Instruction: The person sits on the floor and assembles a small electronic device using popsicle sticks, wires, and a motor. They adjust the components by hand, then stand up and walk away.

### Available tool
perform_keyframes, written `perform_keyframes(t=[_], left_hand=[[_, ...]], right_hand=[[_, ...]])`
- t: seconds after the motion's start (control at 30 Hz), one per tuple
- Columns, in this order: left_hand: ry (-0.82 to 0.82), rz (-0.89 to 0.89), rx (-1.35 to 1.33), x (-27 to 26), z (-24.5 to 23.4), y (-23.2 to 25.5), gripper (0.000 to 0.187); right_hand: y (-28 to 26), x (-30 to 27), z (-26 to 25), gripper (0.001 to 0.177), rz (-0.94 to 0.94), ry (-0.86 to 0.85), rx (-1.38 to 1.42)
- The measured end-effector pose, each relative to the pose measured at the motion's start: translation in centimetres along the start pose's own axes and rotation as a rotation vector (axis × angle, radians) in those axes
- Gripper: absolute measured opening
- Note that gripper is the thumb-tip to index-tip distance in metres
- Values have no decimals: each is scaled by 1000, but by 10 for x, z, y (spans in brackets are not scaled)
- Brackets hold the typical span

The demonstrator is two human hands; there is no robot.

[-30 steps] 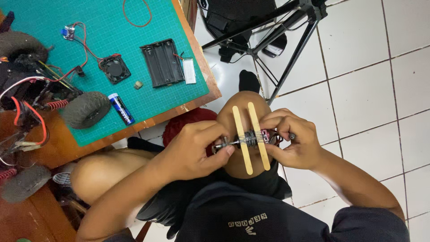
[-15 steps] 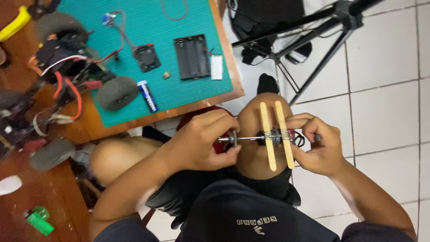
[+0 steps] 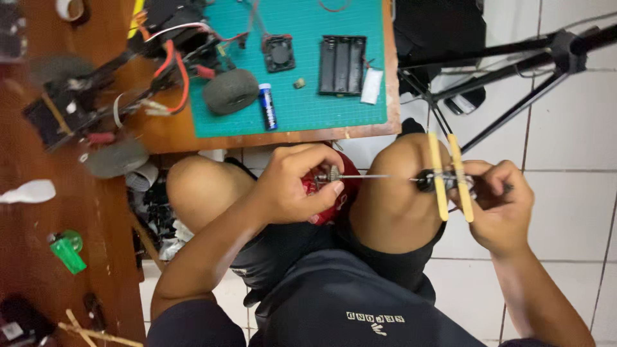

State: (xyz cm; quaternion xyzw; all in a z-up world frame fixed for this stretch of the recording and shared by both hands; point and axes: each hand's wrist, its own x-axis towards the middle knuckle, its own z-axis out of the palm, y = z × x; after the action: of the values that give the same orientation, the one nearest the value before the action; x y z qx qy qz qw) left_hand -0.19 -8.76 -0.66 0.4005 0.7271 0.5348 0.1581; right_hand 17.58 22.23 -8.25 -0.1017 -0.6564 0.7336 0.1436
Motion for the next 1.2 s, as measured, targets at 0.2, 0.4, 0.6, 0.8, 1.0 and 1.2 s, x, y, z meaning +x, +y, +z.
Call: perform_keyframes(t=[0.2,0.4,0.6,0.8,1.0,1.2], left_hand=[[328,-95,-639,-40,8,-15,25],[718,-53,-624,-62,17,-13,32],[871,38,-299,-75,17,19,35],[942,9,168,-82,9,49,32],[853,6,-47,-82,11,47,28],[752,45,-397,-87,20,35,28]], right_hand=[[-19,29,23,39,-199,-60,-237],[-40,93,99,41,-377,-251,-529],[-37,127,159,41,-515,-412,-683],[-20,140,166,39,-515,-435,-732],[-11,146,161,29,-575,-422,-913],[-5,150,153,35,-736,-446,-958]])
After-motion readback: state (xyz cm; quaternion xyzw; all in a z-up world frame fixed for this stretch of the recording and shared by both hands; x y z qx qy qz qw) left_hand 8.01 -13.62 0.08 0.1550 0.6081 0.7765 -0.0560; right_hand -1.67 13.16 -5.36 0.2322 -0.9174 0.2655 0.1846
